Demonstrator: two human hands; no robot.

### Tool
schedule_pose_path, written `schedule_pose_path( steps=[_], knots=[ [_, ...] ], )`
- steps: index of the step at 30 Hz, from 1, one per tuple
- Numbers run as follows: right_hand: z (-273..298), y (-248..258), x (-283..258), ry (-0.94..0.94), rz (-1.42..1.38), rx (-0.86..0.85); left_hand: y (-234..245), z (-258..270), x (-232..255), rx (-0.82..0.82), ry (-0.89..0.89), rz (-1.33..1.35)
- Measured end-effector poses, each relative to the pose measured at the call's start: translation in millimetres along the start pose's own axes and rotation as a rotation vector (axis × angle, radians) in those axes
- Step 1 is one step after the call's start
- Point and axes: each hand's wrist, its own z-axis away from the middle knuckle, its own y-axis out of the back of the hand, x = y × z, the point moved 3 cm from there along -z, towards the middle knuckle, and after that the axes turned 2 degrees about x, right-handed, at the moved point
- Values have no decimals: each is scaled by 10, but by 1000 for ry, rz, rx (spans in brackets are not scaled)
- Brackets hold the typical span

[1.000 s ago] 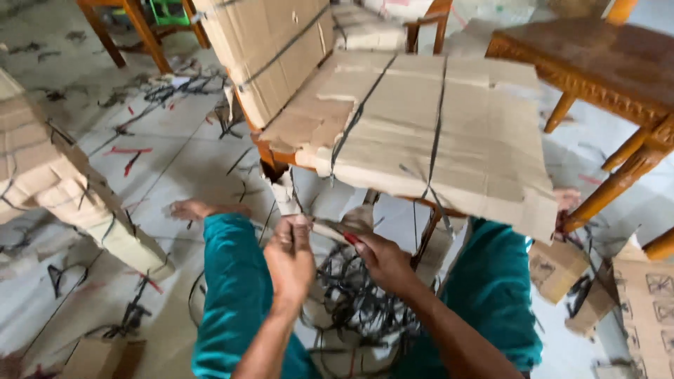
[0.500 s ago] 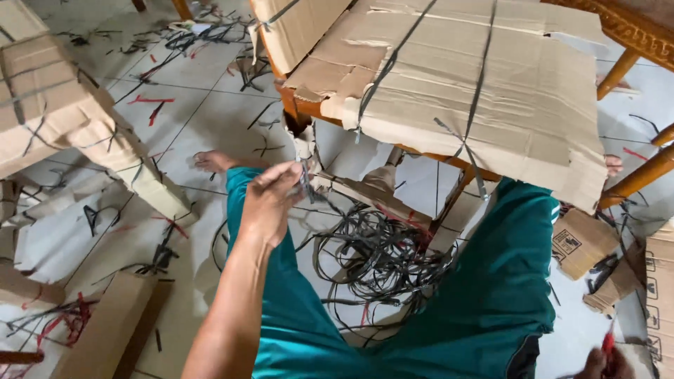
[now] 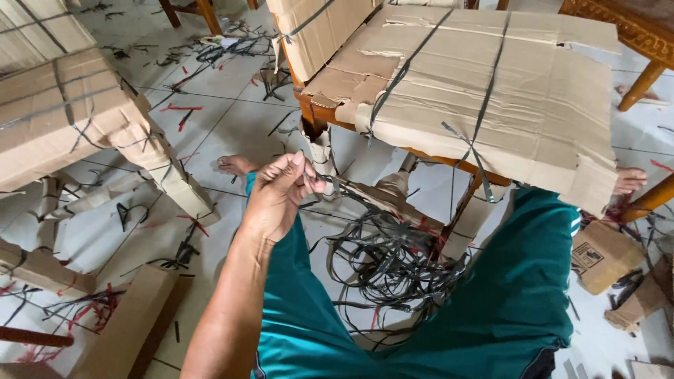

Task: Wrapping wooden chairs with cardboard and securing them with plastic straps for transport.

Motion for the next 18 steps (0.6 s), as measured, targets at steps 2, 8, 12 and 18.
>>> schedule_pose_path(
  steps=[2,8,12,18],
  knots=[
    [123,-406,-272,-45,6,-45,-29,37,-13,-73,-14,44],
    [-48,-1511,-1063,682,204,-78,-244,184,-34,-240,-41,180],
    [-1,-2247,-2007,887,-44,-204,-310,268,-17,-267,-29,130],
    [-233,-2726,-1968,1142,136,-171,-290,218,-27,-276,-95,-20]
  ],
)
